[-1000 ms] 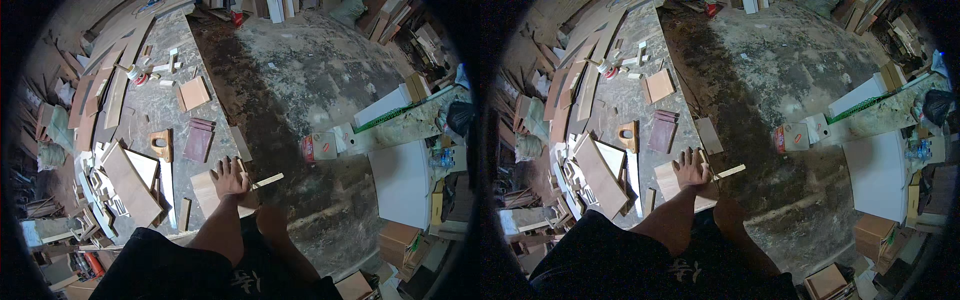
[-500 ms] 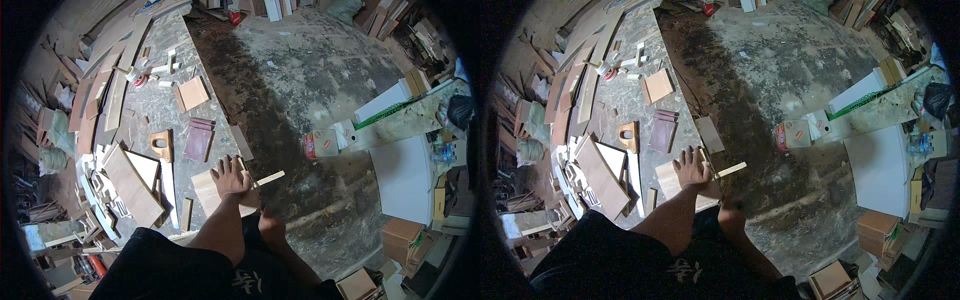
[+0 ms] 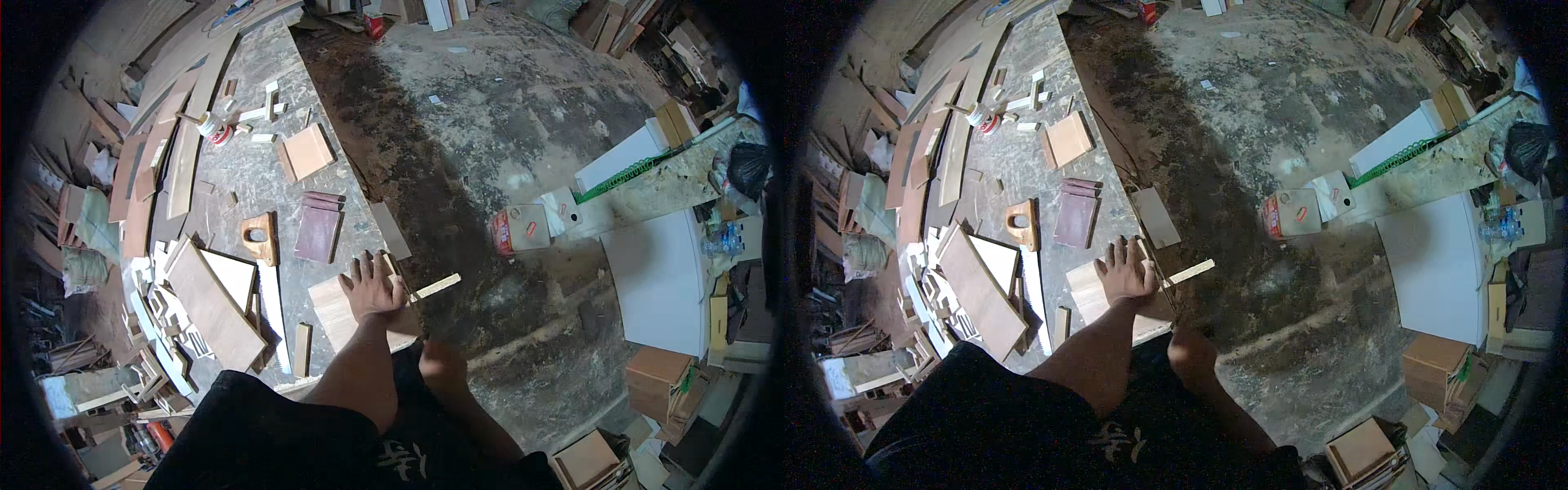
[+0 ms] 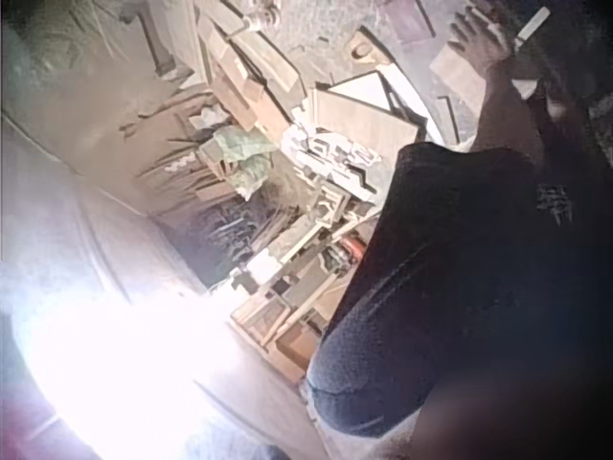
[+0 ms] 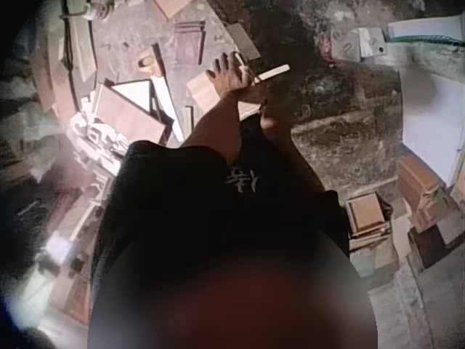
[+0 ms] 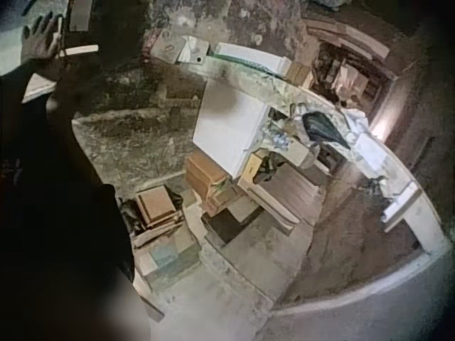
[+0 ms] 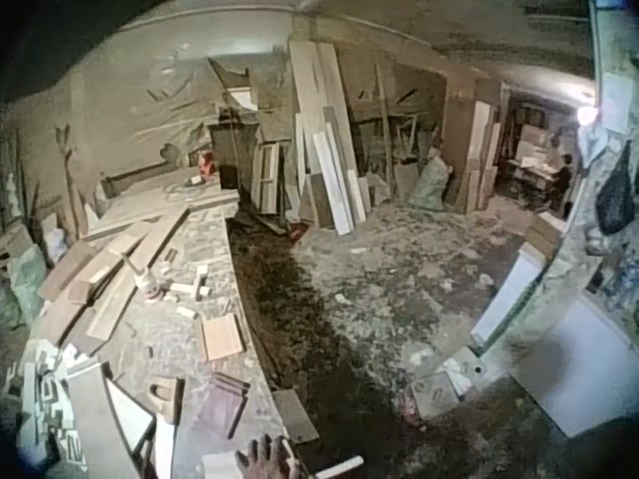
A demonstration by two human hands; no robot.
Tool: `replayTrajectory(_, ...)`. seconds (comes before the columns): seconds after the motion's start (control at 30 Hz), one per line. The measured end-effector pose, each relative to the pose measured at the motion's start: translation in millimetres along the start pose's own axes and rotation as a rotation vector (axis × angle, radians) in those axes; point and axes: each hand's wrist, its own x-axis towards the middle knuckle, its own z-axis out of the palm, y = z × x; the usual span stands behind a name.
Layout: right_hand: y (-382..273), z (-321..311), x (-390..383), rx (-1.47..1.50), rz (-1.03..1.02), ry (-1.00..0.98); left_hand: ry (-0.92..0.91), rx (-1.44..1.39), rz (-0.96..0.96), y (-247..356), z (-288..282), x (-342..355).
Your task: Gluing, sawing, and sanding small wooden pieces to assemble a part.
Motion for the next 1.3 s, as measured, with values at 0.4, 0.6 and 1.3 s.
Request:
replayTrajectory(0.4, 15, 2, 4, -0.045, 0.114, -0.469, -0.008, -0.019, 0.016, 8, 4, 1)
replayTrajectory(0.6, -10, -21, 9, 0.016, 0.018, -0.128, -0.01, 0.013, -0.004, 0, 3, 0)
replayTrajectory(1.3, 13, 61, 27, -0.05, 0.09, -0.1, -0.027, 0.028, -0.016, -4, 1, -1)
